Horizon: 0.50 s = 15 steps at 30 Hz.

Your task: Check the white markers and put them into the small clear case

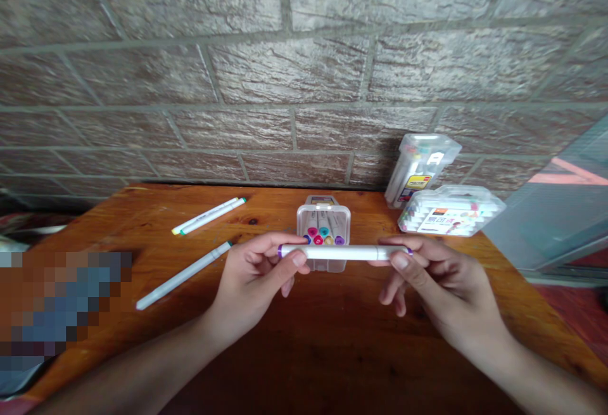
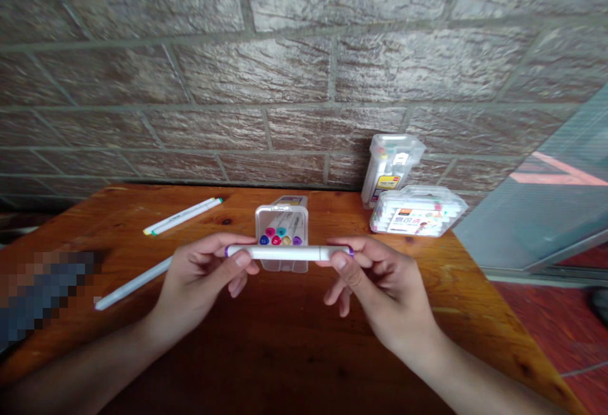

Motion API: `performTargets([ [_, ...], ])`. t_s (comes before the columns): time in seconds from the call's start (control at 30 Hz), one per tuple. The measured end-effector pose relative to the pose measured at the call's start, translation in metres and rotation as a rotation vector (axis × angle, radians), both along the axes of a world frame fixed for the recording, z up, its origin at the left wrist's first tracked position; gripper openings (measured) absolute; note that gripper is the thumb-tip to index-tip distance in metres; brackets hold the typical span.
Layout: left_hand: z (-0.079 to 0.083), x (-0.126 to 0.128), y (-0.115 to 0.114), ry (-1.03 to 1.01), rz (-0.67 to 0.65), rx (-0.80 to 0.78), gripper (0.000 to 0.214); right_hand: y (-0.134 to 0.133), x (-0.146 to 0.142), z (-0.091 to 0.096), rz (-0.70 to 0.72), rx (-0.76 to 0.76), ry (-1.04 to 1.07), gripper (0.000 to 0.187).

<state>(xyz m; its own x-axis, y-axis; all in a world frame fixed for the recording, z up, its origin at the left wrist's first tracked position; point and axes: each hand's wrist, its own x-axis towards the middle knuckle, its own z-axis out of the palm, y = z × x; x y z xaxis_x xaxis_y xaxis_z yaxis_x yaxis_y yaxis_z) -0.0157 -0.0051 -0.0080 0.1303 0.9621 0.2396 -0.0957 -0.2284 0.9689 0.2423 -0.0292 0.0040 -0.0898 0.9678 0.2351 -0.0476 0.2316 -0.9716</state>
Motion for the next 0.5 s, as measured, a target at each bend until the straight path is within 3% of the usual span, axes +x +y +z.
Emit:
performTargets([
  [0.5, 0.0043, 0.0048, -0.0027, 0.158, 0.068, 0.140, 0.011, -0.0032, -0.0010, -0.0034, -0.062, -0.017, -0.081, 0.024],
])
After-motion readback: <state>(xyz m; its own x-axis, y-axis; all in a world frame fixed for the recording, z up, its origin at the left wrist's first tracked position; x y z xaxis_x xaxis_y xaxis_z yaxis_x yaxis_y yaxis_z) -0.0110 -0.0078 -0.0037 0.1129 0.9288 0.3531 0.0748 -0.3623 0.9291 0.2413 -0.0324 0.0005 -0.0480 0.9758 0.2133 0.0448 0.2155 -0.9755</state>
